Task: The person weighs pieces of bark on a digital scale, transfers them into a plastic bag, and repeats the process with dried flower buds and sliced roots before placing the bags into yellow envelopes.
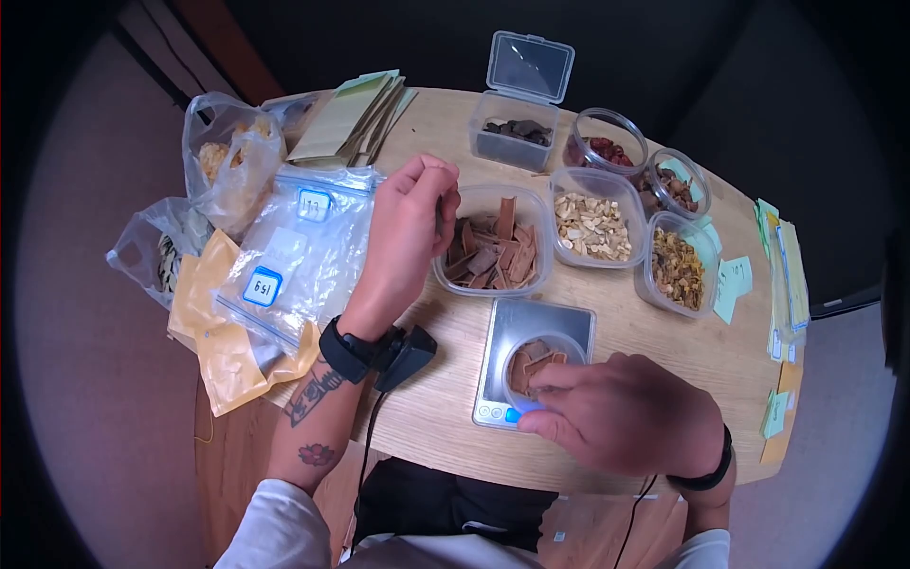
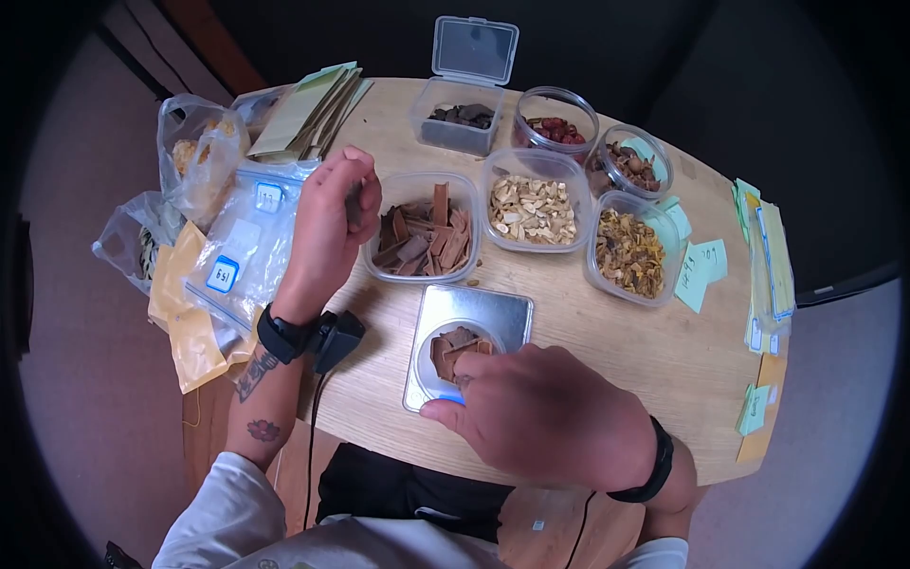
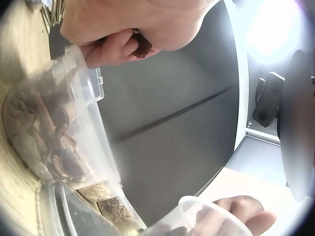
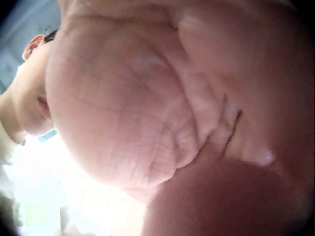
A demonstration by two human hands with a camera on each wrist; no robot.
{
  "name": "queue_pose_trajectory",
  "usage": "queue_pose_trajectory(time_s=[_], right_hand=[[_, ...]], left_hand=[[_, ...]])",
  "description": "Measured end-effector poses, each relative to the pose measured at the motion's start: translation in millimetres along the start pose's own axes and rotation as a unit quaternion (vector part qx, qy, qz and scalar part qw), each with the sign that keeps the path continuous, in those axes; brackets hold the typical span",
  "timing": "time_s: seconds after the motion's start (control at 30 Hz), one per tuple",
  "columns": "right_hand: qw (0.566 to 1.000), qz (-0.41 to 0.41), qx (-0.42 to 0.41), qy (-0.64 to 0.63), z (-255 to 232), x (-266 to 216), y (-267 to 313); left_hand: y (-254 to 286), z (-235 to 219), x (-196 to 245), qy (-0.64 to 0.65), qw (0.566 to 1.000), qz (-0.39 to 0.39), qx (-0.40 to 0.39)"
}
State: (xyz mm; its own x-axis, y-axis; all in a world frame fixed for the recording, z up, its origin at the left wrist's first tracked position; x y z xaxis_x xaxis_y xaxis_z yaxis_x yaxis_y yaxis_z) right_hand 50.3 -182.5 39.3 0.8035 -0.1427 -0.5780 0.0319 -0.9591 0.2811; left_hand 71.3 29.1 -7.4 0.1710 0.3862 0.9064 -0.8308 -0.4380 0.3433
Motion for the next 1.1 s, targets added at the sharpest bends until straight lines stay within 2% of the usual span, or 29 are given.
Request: queue_pose_trajectory(time_s=[0.1, 0.3, 0.37, 0.5, 0.6, 0.8, 0.97, 1.1], right_hand=[[1.0, -0.012, 0.003, 0.003, 0, -1, 0], [0.994, -0.079, 0.068, -0.033, -2, -2, 3], [0.99, -0.112, 0.083, 0.006, -8, -3, 7], [0.99, -0.11, 0.086, 0.021, -23, -4, 11], [0.995, -0.081, 0.06, 0.008, -27, 0, 13], [0.995, -0.079, -0.042, -0.047, -10, 2, 5], [0.996, -0.063, -0.048, -0.043, -2, 2, -1], [0.995, -0.053, -0.075, -0.033, 2, 4, -1]], left_hand=[[0, 0, 1, -0.001, 1.0, -0.003, -0.003], [-2, 0, -1, -0.003, 1.0, 0.0, -0.007], [-1, 0, 0, -0.004, 1.0, 0.0, -0.003], [-2, -1, -1, 0.01, 1.0, -0.005, -0.004], [0, 0, 0, 0.004, 1.0, -0.011, 0.001], [-1, 0, -1, -0.003, 1.0, -0.016, -0.002], [1, 2, 0, -0.011, 1.0, -0.021, -0.002], [3, 6, 3, -0.049, 0.999, 0.008, -0.017]])
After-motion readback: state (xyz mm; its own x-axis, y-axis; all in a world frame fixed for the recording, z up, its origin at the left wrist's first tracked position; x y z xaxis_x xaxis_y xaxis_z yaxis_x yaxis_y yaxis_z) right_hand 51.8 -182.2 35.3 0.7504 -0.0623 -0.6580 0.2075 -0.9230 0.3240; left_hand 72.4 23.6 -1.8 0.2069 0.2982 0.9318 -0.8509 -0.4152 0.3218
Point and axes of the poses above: each hand's wrist, its own y-axis away from the middle knuckle, its own z-axis out of the palm, x = y × z, the point moved 7 cm from there along -y, towards the middle knuckle, and after that the axes turned 15 degrees about -z, right-handed, at the moved point
